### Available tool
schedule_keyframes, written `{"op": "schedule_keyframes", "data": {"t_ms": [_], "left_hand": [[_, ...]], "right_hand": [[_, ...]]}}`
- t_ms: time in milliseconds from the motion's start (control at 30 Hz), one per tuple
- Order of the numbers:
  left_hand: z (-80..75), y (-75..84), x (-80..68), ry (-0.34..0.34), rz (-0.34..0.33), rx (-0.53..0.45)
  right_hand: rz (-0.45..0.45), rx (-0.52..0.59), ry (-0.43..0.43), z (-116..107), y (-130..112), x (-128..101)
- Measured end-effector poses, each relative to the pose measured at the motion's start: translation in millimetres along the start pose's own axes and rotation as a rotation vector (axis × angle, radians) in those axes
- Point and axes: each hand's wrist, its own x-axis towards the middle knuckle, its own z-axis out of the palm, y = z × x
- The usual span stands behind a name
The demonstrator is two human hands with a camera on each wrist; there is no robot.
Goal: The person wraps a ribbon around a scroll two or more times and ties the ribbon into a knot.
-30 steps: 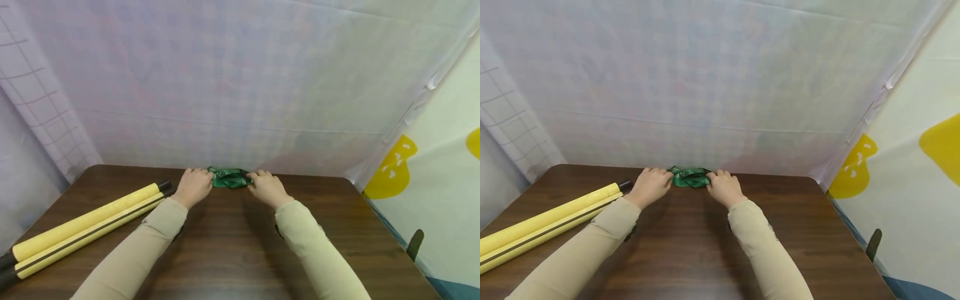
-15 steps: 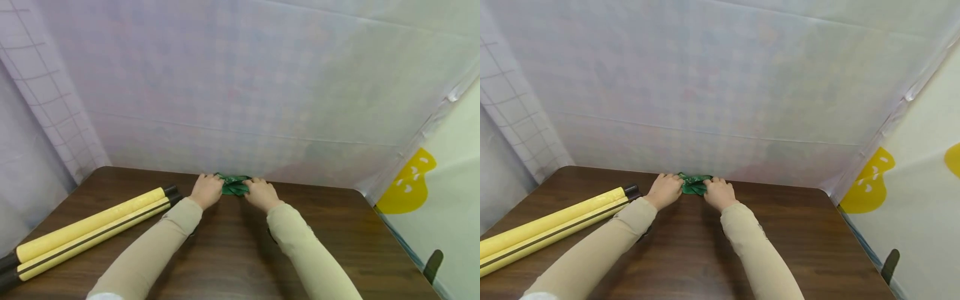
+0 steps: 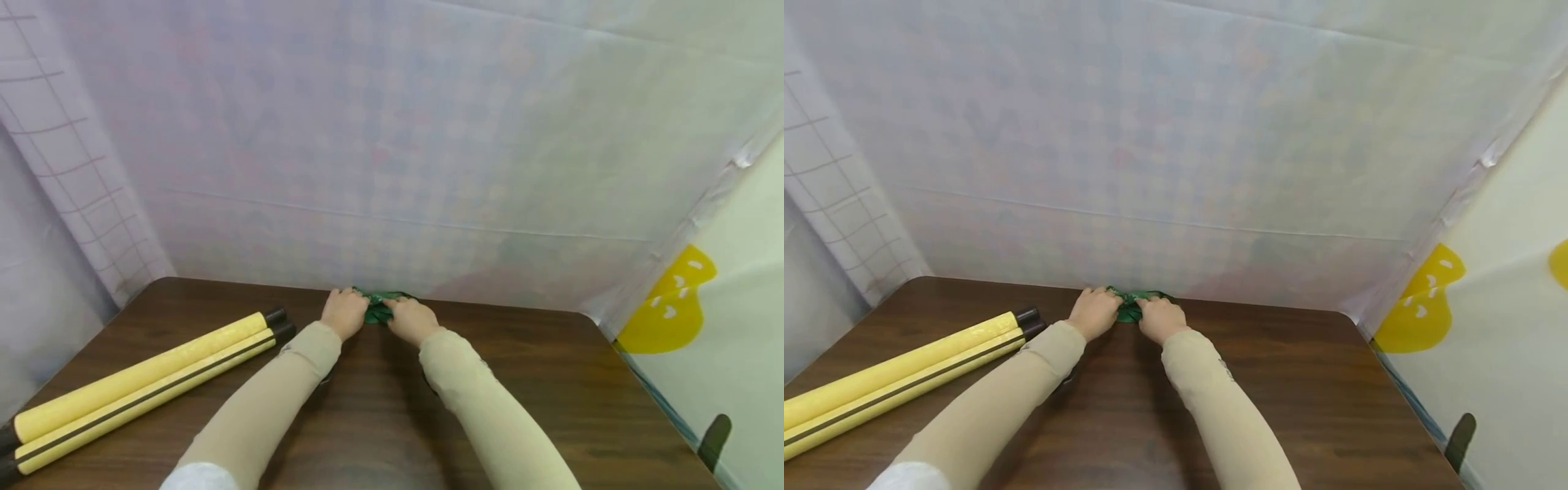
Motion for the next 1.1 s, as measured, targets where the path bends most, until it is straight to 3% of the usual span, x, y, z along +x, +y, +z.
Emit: {"op": "schedule_keyframes", "data": {"t_ms": [67,167,467,700,900,1100], "left_hand": [[-8.3,3.0,0.2,-0.041,-0.008,-0.017],[-7.1,3.9,1.5,-0.050,-0.009,-0.017],[-0.5,6.3,1.1,-0.009,0.009,-0.036],[-2.1,7.8,3.4,-0.031,-0.007,-0.071],[-6.6,11.2,1.1,-0.021,0.005,-0.125],[-10.7,8.9,0.5,0.090,0.052,-0.214]], "right_hand": [[0.004,0.036,-0.017,0,0,2],[-0.007,0.056,-0.038,2,-1,5],[-0.001,-0.022,-0.168,6,-3,21],[-0.072,0.022,-0.200,-1,-3,31],[-0.091,0.053,-0.182,-1,0,35],[-0.184,0.074,-0.095,-3,0,34]]}}
